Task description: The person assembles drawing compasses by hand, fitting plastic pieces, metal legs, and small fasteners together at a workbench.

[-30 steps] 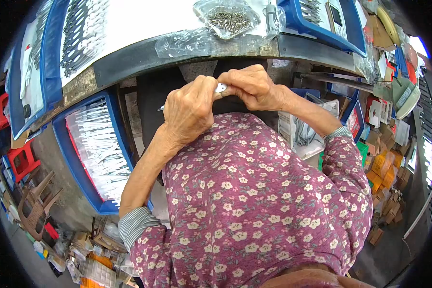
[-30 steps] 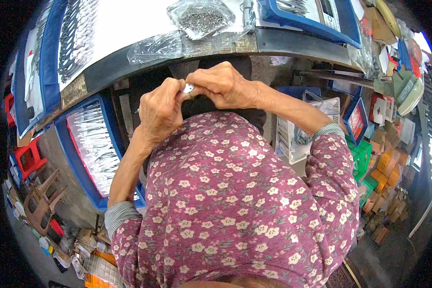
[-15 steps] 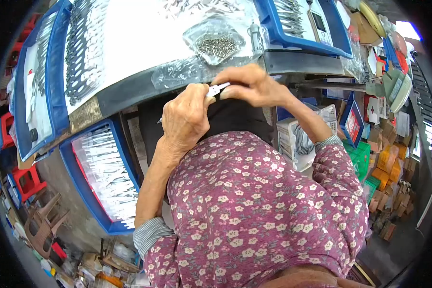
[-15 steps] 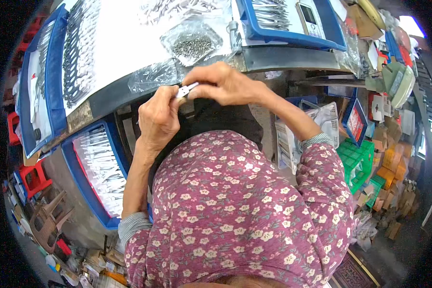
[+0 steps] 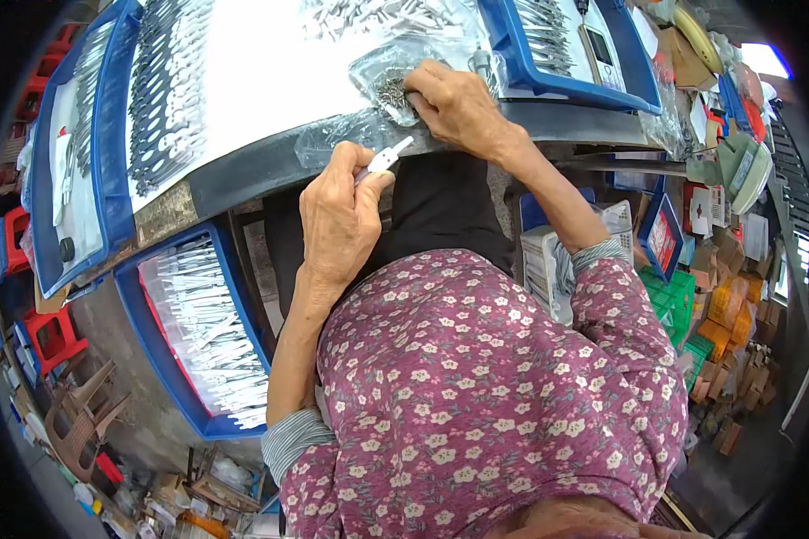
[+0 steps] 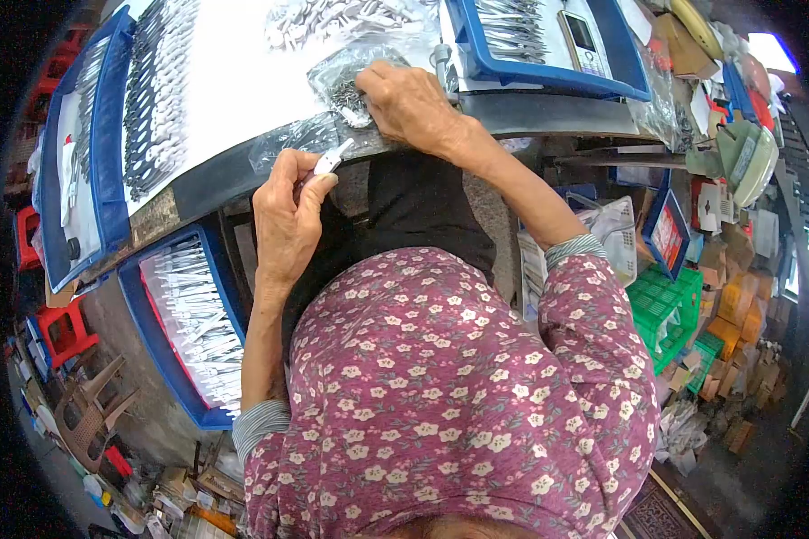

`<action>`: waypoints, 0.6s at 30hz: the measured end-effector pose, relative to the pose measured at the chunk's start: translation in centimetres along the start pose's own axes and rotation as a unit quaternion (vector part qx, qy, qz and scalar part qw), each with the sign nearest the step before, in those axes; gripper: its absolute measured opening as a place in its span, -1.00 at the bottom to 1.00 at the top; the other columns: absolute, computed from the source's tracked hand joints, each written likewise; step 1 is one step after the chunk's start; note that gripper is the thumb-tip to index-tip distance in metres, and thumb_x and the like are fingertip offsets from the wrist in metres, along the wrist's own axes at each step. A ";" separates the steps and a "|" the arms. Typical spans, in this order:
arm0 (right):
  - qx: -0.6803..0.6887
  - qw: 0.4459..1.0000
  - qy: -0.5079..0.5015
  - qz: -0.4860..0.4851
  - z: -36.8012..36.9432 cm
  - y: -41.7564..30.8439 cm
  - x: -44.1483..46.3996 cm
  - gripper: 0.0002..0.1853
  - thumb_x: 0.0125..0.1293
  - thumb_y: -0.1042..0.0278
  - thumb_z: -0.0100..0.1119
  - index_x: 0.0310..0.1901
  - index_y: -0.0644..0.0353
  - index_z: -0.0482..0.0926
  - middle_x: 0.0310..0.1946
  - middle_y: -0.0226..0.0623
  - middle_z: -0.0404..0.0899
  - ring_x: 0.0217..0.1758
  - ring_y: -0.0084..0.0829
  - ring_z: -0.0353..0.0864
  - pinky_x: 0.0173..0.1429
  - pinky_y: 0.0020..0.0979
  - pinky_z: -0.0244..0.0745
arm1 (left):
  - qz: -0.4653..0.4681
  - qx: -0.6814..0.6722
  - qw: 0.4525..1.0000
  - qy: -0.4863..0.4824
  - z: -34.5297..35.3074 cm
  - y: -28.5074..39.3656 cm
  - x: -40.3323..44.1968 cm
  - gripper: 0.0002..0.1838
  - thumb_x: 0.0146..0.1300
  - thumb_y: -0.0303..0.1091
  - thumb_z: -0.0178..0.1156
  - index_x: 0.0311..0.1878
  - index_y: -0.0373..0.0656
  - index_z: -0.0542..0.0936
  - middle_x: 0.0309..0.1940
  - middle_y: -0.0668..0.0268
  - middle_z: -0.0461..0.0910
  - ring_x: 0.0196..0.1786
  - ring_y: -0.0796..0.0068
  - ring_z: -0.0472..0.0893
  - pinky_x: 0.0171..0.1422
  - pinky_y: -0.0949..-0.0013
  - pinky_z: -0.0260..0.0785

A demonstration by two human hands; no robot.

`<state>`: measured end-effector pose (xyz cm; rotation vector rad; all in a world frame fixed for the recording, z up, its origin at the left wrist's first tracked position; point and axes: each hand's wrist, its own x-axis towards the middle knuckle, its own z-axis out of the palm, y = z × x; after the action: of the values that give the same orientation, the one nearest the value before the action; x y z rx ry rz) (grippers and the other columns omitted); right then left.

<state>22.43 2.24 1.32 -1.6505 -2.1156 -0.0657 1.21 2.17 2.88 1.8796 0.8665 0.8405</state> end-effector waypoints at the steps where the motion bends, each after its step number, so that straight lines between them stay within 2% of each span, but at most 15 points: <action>1: 0.000 1.000 -0.005 -0.003 0.1 0.0 0.0 -0.87 0.10 0.51 0.14 -0.29 0.24 0.45 -0.39 -0.18 0.50 -0.38 -0.11 0.54 -0.36 -0.26 0.42 | -0.014 -0.011 1.000 -0.003 0.0 0.1 0.0 -0.90 0.14 -0.52 0.13 -0.29 -0.31 0.44 -0.55 0.23 0.51 -0.50 0.53 0.46 -0.40 0.46 0.29; 6: 0.004 1.000 -0.006 0.010 0.3 0.1 0.0 -0.90 0.11 0.52 0.12 -0.33 0.24 0.43 -0.42 -0.18 0.51 -0.41 -0.11 0.54 -0.38 -0.25 0.42 | -0.038 -0.073 0.997 -0.001 0.0 0.0 0.1 -0.90 0.14 -0.52 0.14 -0.29 -0.30 0.43 -0.57 0.33 0.51 -0.51 0.62 0.42 -0.43 0.53 0.26; 9: 0.006 1.000 0.001 0.017 0.2 0.2 0.0 -0.90 0.12 0.53 0.12 -0.33 0.24 0.42 -0.44 -0.16 0.51 -0.43 -0.12 0.54 -0.39 -0.25 0.41 | -0.116 -0.139 0.983 -0.031 -0.4 0.6 0.3 -0.89 0.16 -0.51 0.14 -0.29 -0.26 0.42 -0.58 0.38 0.50 -0.57 0.71 0.38 -0.52 0.62 0.19; 12: 0.023 0.999 0.004 0.027 -0.2 0.0 -0.1 -0.91 0.11 0.51 0.11 -0.35 0.26 0.42 -0.48 -0.13 0.49 -0.46 -0.11 0.54 -0.40 -0.24 0.41 | -0.136 -0.187 0.972 -0.051 -0.4 0.4 0.4 -0.89 0.19 -0.49 0.13 -0.28 -0.23 0.40 -0.59 0.39 0.48 -0.62 0.78 0.34 -0.60 0.69 0.13; 14: 0.051 0.998 0.016 0.017 -0.4 -0.2 0.0 -0.92 0.11 0.49 0.06 -0.41 0.31 0.40 -0.52 -0.08 0.46 -0.50 -0.07 0.52 -0.40 -0.21 0.42 | -0.154 -0.222 0.961 -0.063 -0.6 0.6 0.6 -0.90 0.21 -0.49 0.11 -0.26 -0.22 0.39 -0.59 0.38 0.49 -0.62 0.78 0.35 -0.62 0.70 0.14; 17: 0.086 0.995 0.005 0.057 -0.8 -0.4 0.2 -0.92 0.09 0.49 0.06 -0.42 0.31 0.43 -0.54 -0.08 0.47 -0.51 -0.09 0.51 -0.38 -0.21 0.41 | -0.160 -0.262 0.949 -0.069 -0.6 0.8 0.9 -0.89 0.23 -0.48 0.09 -0.22 -0.24 0.38 -0.58 0.35 0.49 -0.62 0.76 0.36 -0.62 0.70 0.15; 18: 0.094 0.994 0.007 0.060 -0.9 -0.5 0.3 -0.94 0.10 0.50 0.06 -0.41 0.31 0.44 -0.54 -0.10 0.48 -0.53 -0.15 0.51 -0.41 -0.26 0.39 | -0.158 -0.274 0.946 -0.069 -0.6 0.8 1.0 -0.88 0.24 -0.48 0.08 -0.21 -0.25 0.37 -0.57 0.34 0.50 -0.62 0.76 0.36 -0.62 0.70 0.16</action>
<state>22.20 2.06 2.33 -1.6551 -1.9433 0.1547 1.48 2.93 4.06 1.2563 0.7282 0.6559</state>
